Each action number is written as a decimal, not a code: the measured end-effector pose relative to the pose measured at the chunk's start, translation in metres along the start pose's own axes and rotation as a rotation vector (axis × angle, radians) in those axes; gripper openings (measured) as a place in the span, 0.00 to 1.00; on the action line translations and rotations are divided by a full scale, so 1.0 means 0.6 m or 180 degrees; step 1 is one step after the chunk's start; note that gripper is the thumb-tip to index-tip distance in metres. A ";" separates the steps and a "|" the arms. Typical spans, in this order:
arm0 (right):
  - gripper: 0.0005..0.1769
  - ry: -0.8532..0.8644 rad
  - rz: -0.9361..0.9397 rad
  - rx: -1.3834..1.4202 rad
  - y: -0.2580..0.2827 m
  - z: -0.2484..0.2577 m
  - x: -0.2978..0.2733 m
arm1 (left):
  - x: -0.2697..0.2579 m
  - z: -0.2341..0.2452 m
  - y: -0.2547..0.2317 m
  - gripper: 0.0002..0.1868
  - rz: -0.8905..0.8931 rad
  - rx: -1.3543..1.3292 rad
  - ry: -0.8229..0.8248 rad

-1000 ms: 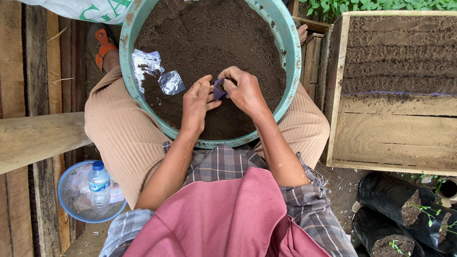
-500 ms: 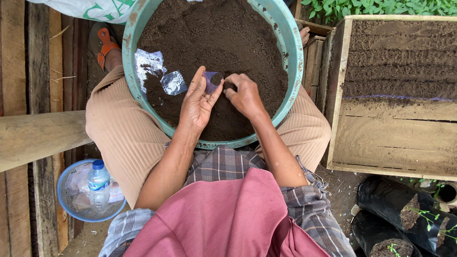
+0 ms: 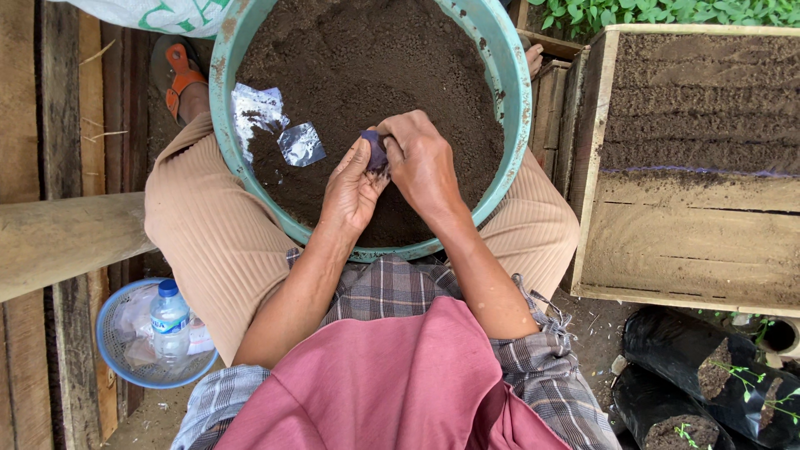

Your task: The person scoops soil from a large green basin and wraps it into small plastic bags. They then place the wrapped soil packets into a wooden crate filled with soil.

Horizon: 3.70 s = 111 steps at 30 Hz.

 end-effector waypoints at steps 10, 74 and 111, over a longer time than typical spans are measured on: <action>0.19 0.0510 -0.0810 0.0156 -0.129 -0.035 -0.045 | -0.008 -0.001 -0.016 0.25 -0.0053 0.0057 -0.0024; 0.16 -0.3261 -0.3127 -0.1072 -0.669 0.901 -0.384 | -0.019 0.037 -0.217 0.23 -0.2002 0.4453 -0.1288; 0.19 -0.3245 -0.1030 -0.2188 -0.770 0.883 -0.361 | -0.011 0.053 -0.225 0.22 -0.2506 0.4723 -0.1050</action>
Point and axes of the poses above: each hand's wrist, its own x-axis towards the middle knuckle, its own z-axis out of the back of the hand, y = z × x, the point moved 7 cm from there along x, towards the middle knuckle, and after that the axes turned 4 degrees about x, right-handed, at the moved point
